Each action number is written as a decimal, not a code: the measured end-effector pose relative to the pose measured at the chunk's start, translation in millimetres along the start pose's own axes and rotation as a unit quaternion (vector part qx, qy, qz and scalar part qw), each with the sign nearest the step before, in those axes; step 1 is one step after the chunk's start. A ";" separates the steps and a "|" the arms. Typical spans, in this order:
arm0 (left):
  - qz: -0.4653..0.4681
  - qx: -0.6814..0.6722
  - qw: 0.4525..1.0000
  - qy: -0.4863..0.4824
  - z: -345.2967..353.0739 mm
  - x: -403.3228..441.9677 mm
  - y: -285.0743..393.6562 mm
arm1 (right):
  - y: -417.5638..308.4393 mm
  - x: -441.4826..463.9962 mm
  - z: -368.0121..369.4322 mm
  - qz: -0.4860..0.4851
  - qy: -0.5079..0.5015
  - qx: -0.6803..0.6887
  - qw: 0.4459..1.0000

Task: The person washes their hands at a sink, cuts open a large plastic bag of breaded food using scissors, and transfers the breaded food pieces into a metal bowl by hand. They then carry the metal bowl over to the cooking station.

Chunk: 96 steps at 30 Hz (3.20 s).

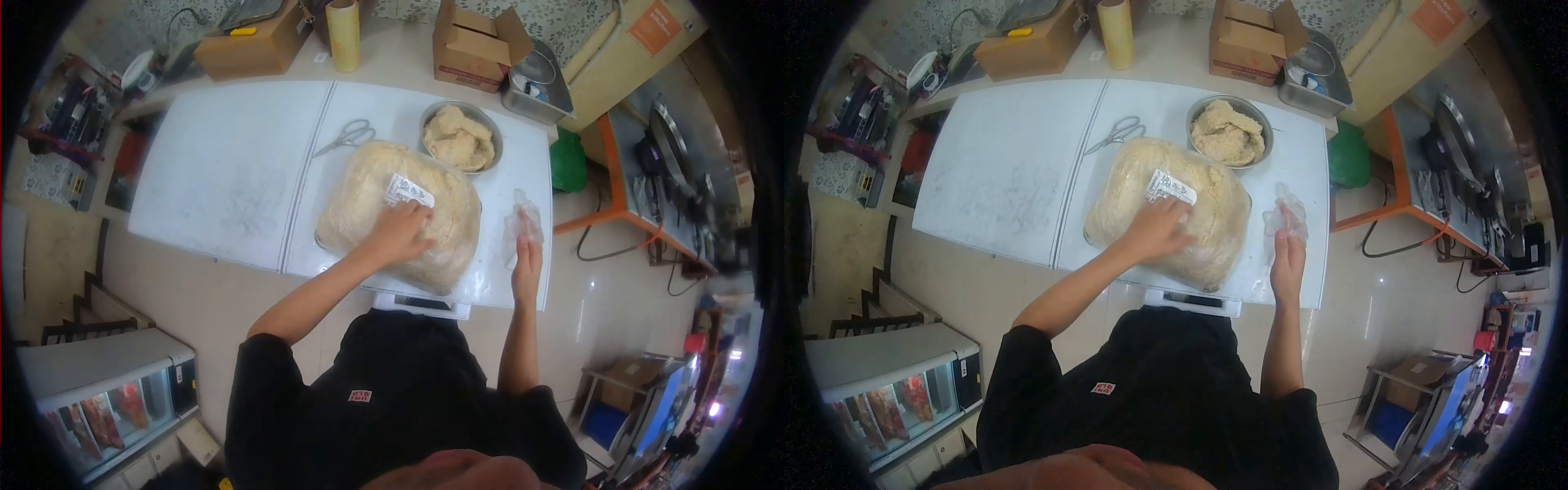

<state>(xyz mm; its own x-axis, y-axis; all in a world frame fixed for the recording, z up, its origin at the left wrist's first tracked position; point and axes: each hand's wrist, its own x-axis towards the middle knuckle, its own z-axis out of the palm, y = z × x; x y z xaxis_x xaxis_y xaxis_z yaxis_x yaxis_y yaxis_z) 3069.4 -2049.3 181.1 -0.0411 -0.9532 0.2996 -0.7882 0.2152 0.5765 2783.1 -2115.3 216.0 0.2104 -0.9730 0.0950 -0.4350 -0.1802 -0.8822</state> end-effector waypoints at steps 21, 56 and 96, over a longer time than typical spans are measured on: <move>-0.017 -0.313 0.945 0.088 -32.8 41.4 -12.1 | -56.6 48.2 165.6 -0.107 -0.518 -0.268 0.805; -0.176 -0.280 0.940 0.084 -1.9 -69.5 62.5 | 172.9 229.0 43.8 0.195 0.024 0.102 0.975; 0.013 -0.510 0.857 -0.074 -44.5 87.0 -126.9 | -19.7 101.4 118.5 -0.271 -0.122 -0.106 0.949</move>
<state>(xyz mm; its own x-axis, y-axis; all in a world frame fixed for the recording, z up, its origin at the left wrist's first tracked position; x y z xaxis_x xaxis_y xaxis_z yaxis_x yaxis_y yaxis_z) 3193.2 -2150.1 167.9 -0.1872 -0.9453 0.2672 0.1588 0.2394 0.9579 2916.8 -2193.3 188.3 0.6392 -0.6714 0.3750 -0.3659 -0.6944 -0.6196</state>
